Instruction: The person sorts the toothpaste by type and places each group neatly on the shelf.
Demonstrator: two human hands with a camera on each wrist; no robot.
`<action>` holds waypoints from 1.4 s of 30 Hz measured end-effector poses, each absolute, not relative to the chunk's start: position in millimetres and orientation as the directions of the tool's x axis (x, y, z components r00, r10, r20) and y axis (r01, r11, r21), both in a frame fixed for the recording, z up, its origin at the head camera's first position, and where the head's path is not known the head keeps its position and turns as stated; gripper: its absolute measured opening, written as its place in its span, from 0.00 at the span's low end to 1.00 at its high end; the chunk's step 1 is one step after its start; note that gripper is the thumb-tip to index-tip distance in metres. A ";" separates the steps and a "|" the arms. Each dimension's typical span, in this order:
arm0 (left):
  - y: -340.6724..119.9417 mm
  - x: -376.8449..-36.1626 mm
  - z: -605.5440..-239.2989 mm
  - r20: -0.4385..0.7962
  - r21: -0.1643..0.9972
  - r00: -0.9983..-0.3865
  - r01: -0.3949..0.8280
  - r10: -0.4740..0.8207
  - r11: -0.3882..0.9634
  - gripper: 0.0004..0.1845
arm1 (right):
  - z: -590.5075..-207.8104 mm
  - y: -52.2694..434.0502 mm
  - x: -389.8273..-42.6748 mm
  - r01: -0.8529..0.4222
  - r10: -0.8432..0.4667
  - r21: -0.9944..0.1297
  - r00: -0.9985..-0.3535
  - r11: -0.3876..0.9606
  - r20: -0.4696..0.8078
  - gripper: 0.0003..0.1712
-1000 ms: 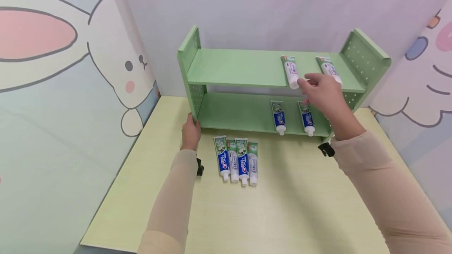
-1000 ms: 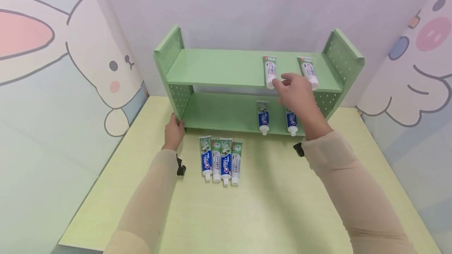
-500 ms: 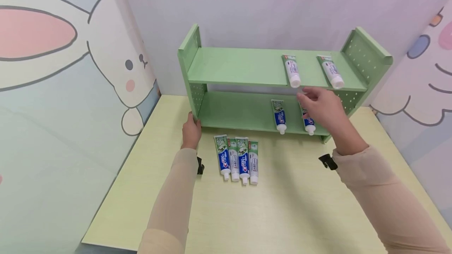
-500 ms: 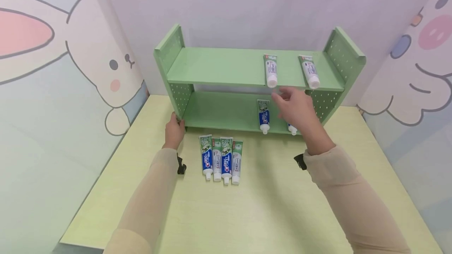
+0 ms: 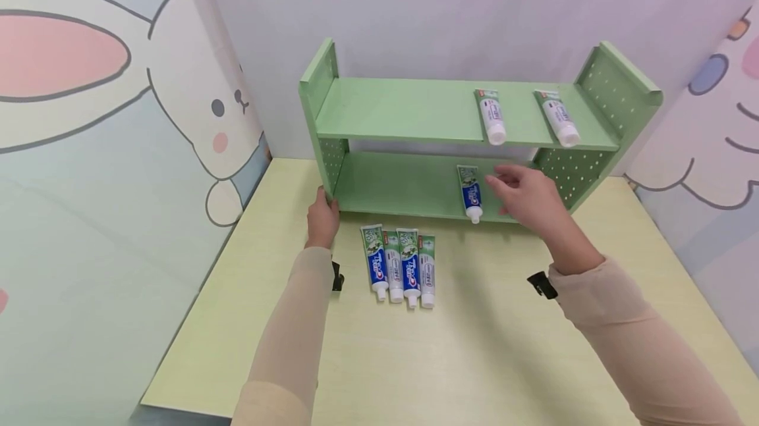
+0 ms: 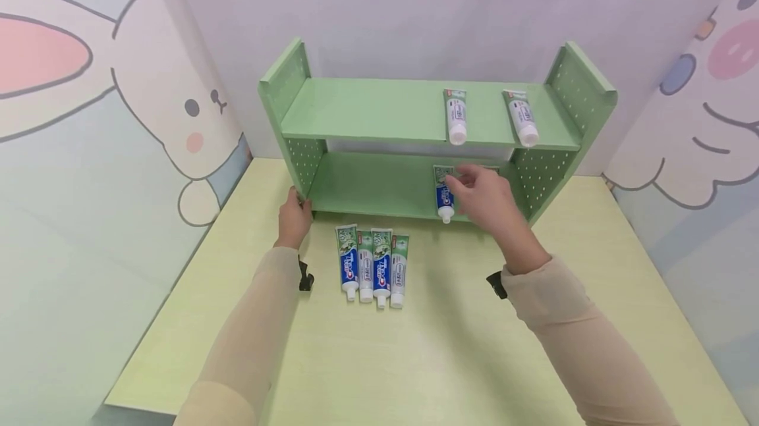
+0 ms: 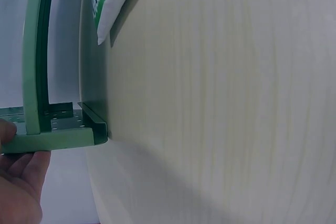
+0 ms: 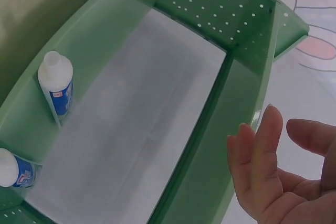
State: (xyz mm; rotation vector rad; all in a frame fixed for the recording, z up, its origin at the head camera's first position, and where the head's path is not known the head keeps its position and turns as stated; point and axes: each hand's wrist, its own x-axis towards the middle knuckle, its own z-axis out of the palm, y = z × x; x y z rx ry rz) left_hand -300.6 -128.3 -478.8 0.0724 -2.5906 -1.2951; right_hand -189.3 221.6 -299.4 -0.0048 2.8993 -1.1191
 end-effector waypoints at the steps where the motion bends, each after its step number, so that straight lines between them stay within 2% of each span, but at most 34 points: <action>1: -128.4 -300.8 -479.0 0.196 0.793 -0.969 0.065 -0.152 0.606 0.19 | -301.0 221.0 -189.2 0.008 -0.020 -0.675 -0.999 0.738 -0.033 0.36; 13: -128.8 -303.4 -481.4 0.221 0.783 -0.964 0.084 -0.149 0.617 0.18 | -333.3 209.7 -187.7 0.036 -0.072 -0.709 -0.990 0.704 -0.121 0.36; 27: -129.6 -301.9 -480.5 0.222 0.798 -0.962 0.088 -0.156 0.597 0.20 | -379.7 191.2 -189.6 0.027 -0.122 -0.761 -0.983 0.648 -0.139 0.29; 42: -129.1 -299.3 -476.9 0.207 0.792 -0.966 0.074 -0.152 0.606 0.20 | -423.1 167.2 -187.6 0.072 -0.119 -0.739 -0.972 0.670 -0.202 0.27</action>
